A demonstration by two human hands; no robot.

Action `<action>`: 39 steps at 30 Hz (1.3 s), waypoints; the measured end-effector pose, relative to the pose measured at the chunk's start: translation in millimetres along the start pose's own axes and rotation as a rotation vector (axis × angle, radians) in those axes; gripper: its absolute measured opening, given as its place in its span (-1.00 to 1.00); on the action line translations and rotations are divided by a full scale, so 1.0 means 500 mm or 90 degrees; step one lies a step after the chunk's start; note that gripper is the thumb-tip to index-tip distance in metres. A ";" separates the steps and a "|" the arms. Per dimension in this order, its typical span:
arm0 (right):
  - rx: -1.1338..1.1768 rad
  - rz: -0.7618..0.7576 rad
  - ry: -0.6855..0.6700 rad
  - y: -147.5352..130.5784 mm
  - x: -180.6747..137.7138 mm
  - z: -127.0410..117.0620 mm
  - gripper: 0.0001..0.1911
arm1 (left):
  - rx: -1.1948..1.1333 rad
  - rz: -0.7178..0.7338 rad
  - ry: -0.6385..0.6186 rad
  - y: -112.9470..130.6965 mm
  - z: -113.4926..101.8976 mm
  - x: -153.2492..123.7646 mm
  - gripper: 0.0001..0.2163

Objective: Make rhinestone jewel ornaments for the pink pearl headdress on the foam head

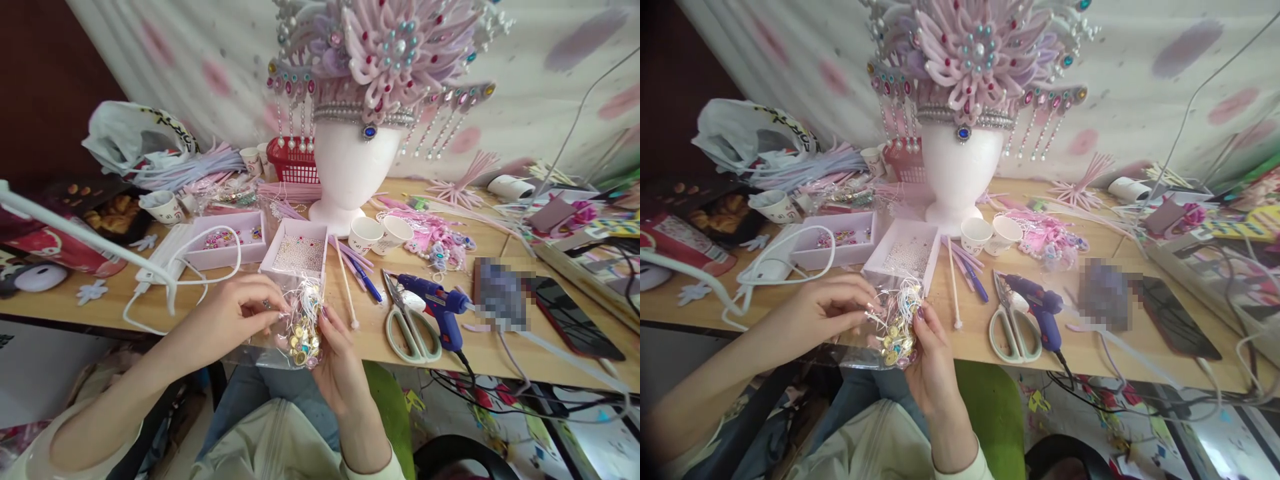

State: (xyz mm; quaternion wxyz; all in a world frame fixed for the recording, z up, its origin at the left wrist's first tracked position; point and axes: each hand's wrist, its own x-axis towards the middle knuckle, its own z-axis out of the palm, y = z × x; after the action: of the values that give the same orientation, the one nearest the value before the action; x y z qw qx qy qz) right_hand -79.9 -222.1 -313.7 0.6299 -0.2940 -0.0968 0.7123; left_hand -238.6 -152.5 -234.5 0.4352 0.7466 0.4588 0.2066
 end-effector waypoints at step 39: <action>0.040 0.077 -0.061 0.090 -0.038 0.032 -0.70 | 0.079 0.042 0.010 -0.042 -0.016 -0.081 -0.81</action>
State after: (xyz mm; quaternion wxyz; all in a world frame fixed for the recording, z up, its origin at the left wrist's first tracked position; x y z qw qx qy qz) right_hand -125.8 -245.1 -317.9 0.5895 -0.2447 -0.0865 0.7649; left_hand -274.9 -179.6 -244.1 0.3775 0.7853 0.4490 0.1981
